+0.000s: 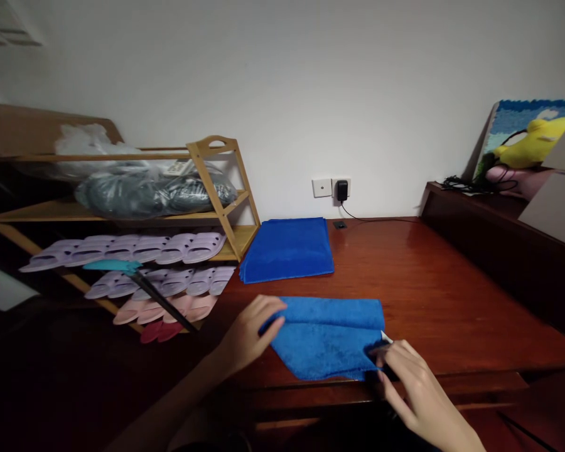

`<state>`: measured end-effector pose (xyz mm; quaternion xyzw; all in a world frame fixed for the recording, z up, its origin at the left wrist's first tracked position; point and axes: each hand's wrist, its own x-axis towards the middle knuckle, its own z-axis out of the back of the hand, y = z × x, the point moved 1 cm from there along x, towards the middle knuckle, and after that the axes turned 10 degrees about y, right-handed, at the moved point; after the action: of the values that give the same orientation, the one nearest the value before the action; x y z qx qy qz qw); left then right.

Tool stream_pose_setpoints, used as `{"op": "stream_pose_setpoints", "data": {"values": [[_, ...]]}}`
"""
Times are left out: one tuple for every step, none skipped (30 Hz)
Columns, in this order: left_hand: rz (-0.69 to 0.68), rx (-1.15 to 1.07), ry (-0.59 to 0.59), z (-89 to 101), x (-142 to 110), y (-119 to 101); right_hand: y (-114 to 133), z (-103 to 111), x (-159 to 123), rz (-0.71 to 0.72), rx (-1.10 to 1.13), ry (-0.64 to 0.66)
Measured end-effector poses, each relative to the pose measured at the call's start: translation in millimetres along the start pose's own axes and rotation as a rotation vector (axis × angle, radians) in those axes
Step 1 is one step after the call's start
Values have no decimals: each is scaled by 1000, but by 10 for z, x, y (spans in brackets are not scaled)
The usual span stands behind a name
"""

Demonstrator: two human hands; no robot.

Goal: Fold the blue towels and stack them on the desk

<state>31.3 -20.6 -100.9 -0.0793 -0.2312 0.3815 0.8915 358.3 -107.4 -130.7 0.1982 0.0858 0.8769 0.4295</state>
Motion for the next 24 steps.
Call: {"op": "stream_pose_setpoints", "data": {"values": [[-50, -6, 71, -6, -68, -141, 10, 16, 30, -9, 40, 13], [-86, 5, 146, -29, -134, -267, 15, 29, 60, -20, 76, 18], [-95, 27, 200, -63, -192, -368, 16, 40, 90, -31, 106, 13], [-85, 54, 238, -106, -240, -442, 12, 50, 119, -42, 131, 1], [-58, 78, 256, -150, -275, -487, 8, 61, 148, -54, 156, -17], [-24, 93, 258, -192, -298, -506, 5, 74, 176, -65, 183, -28], [7, 100, 253, -226, -310, -502, 5, 89, 206, -75, 215, -31], [30, 102, 247, -250, -313, -481, 11, 109, 239, -84, 250, -28], [46, 105, 240, -261, -311, -448, 21, 133, 275, -94, 287, -23], [59, 111, 232, -260, -305, -406, 35, 161, 316, -106, 323, -18], [72, 121, 220, -249, -297, -357, 49, 190, 361, -120, 356, -9], [85, 130, 210, -231, -288, -303, 62, 219, 408, -138, 386, 4], [98, 136, 197, -209, -278, -248, 69, 244, 457, -158, 412, 22], [112, 139, 183, -186, -266, -191, 69, 263, 505, -177, 433, 44], [128, 138, 166, -162, -252, -135, 62, 275, 552, -195, 447, 71], [143, 134, 152, -138, -235, -83, 48, 278, 596, -210, 454, 101], [158, 126, 143, -115, -214, -35, 31, 273, 637, -219, 454, 138], [171, 115, 139, -92, -189, 4, 18, 259, 676, -223, 444, 183], [182, 103, 140, -68, -161, 35, 13, 237, 715, -222, 422, 235], [190, 93, 147, -43, -130, 55, 23, 209, 755, -219, 383, 281], [195, 87, 160, -18, -98, 68, 55, 176, 801, -213, 328, 312], [196, 87, 177, 7, -67, 72, 111, 140, 854, -202, 264, 324], [191, 92, 193, 31, -38, 71, 193, 100, 917, -184, 202, 320], [179, 99, 209, 51, -15, 68, 297, 56, 992, -161, 151, 300]]}}
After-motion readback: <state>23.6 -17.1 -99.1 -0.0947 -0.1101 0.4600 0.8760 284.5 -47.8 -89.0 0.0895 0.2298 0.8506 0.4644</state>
